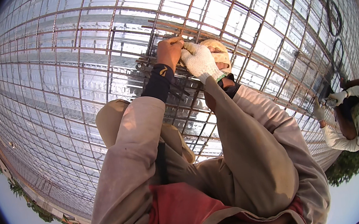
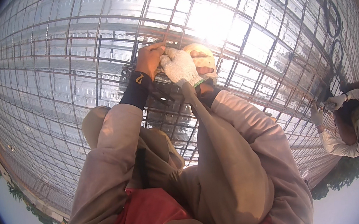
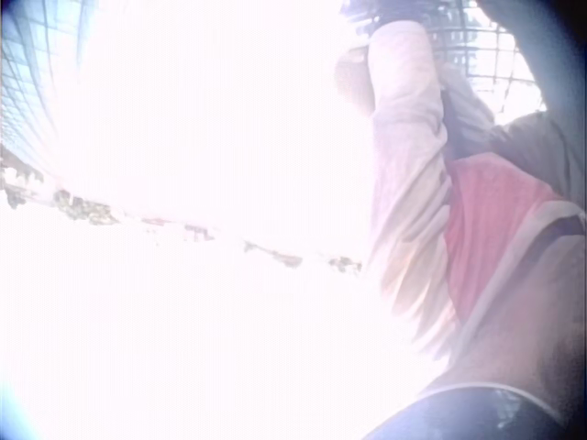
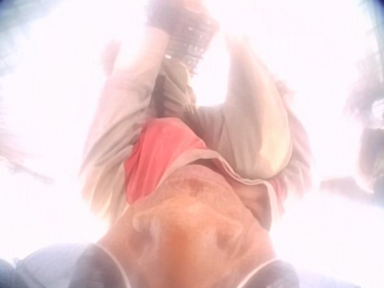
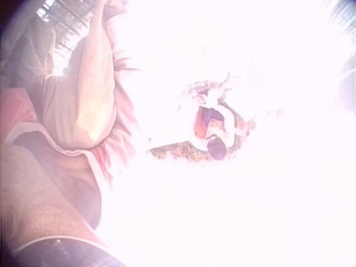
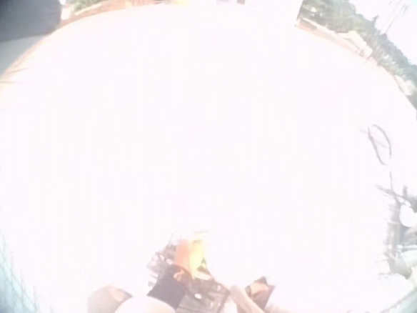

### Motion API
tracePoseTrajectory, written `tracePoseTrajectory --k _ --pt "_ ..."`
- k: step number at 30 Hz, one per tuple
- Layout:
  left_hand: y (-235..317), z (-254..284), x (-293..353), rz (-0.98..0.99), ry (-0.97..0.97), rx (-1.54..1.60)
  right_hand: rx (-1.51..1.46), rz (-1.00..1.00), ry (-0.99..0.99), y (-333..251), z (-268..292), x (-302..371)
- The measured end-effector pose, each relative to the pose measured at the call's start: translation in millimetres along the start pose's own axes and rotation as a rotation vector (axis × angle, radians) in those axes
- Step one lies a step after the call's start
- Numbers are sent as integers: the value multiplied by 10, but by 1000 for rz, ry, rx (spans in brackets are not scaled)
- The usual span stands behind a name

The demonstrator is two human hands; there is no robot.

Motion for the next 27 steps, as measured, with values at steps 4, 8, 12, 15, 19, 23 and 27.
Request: tracePoseTrajectory --k 4,8,12,15,19,23,27 --pt "-83 117 -33 16 -31 100 -343 -199 -201 -79 73 195" --pt "10 8 -17 -15 -31 154 -496 -288 -296 122 161 214" --pt "151 36 82 -1 22 167 17 156 -170 -162 456 184" --pt "69 56 37 -7 79 283 -180 -209 -194 -29 472 81" --pt "60 12 0 -75 174 161 117 273 138 -186 531 -255" --pt "49 105 -60 -127 193 -16 203 183 -224 -270 313 -533" --pt "153 115 45 -137 214 5 303 148 -263 -359 320 -607"
Point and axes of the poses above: each hand's wrist, its own x-axis away from the middle knuckle, its own z-axis out of the back of the hand, y = z × x, the point moved 6 cm from there along -x, towards the middle knuckle, and after that the axes turned 4 degrees about -z, right-handed, at the moved point
